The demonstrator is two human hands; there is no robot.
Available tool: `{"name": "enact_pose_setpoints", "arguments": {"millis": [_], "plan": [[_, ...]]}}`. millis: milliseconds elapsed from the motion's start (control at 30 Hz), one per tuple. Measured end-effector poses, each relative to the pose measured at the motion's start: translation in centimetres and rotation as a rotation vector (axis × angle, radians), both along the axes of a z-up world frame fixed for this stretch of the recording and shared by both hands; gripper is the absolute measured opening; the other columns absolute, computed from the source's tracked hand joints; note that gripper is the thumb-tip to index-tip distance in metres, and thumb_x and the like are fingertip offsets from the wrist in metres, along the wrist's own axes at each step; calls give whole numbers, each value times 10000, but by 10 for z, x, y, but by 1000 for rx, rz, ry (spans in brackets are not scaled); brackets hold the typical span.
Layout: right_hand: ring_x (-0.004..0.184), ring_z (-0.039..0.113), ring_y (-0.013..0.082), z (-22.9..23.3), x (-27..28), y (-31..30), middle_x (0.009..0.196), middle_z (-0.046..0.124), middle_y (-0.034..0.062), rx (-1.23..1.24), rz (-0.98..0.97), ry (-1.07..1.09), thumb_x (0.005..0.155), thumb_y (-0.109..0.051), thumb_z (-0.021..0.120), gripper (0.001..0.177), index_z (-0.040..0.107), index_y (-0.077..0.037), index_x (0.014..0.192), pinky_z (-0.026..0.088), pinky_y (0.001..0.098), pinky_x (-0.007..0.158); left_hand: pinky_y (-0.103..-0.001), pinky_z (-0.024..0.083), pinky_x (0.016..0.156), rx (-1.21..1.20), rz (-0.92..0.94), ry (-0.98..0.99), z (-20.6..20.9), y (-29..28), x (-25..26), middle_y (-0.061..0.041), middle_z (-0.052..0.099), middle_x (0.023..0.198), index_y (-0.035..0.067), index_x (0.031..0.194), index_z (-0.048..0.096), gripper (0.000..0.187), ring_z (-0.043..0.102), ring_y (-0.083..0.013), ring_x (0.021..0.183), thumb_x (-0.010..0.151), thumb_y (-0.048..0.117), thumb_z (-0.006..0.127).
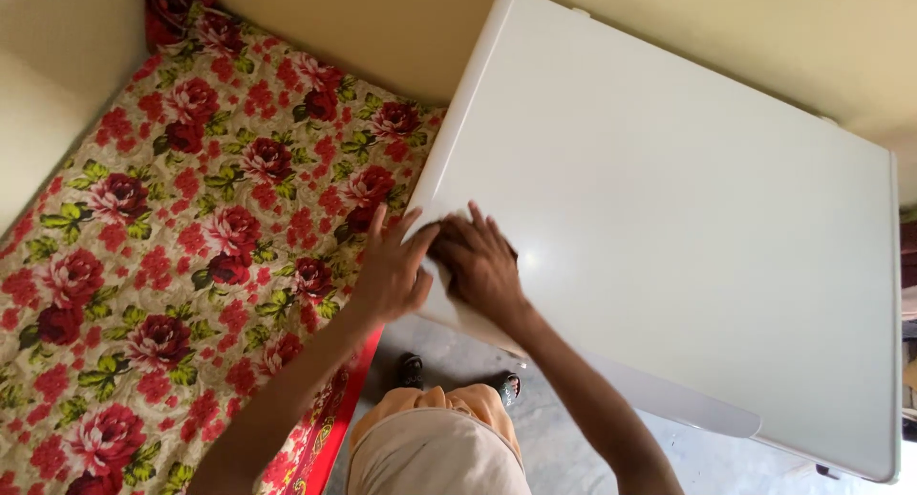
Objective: The person wipes the exterior of a white chest freezer with a dark cloth. They start at the lower front edge, then move to the top lid, and continue wiping the sides and edges of the appliance.
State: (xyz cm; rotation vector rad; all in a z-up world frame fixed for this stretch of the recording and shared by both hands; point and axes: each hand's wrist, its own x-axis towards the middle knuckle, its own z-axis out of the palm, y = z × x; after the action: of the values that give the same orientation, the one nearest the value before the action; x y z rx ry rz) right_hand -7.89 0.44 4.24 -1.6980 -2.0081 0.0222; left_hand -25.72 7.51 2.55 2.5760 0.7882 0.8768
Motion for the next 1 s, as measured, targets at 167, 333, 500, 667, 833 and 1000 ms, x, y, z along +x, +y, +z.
{"name": "enact_pose_setpoints", "arguments": {"millis": [167, 333, 500, 667, 833, 1000], "plan": [[1494, 387, 384, -3, 17, 34, 1460, 596, 99, -24, -14, -46, 879, -154, 707, 314, 762, -226, 1180, 350, 597, 1188, -667, 104, 1247, -29, 15, 54, -26, 41, 10, -251, 547, 1442, -3, 1389, 544, 568, 424, -342, 1452, 865, 214, 513], [1507, 341, 421, -34, 28, 67, 1562, 503, 162, 38, -8, 55, 1016, -220, 617, 346, 677, -134, 1346, 312, 604, 1187, -558, 78, 1267, -117, -58, 9, -65, 76, 14, -265, 406, 1599, -8, 1550, 413, 678, 306, -395, 1522, 1090, 473, 286], [1476, 397, 413, -28, 17, 71, 1525, 534, 131, 40, 7, 32, 1000, -248, 629, 343, 684, -140, 1321, 322, 597, 1192, -494, 116, 1290, -348, -51, -30, -66, 79, 1, -231, 354, 1644, 24, 1571, 388, 858, 266, -377, 1563, 1042, 650, 133], [1427, 467, 395, -15, -6, 64, 1436, 602, 108, 27, 91, 48, 990, -216, 634, 239, 740, -149, 1194, 326, 594, 1186, -496, 139, 1261, -561, -6, -104, -72, 47, -31, -200, 336, 1659, 76, 1574, 394, 942, 208, -386, 1566, 973, 750, 125], [1393, 551, 311, -22, -20, 52, 1309, 668, 47, 24, 273, 105, 967, -188, 652, 154, 722, -144, 1098, 422, 501, 1213, -495, 155, 1285, -665, 19, -328, -92, -3, -66, -166, 391, 1666, 122, 1579, 417, 830, 212, -386, 1589, 1017, 701, 221], [1377, 539, 320, -8, -41, 32, 1288, 679, 57, -2, 328, 112, 900, -172, 689, 157, 757, -161, 1041, 367, 547, 1201, -477, 244, 1276, -673, -40, -526, -72, -54, -80, -198, 385, 1654, 42, 1586, 372, 754, 322, -363, 1559, 1076, 593, 299]]}}
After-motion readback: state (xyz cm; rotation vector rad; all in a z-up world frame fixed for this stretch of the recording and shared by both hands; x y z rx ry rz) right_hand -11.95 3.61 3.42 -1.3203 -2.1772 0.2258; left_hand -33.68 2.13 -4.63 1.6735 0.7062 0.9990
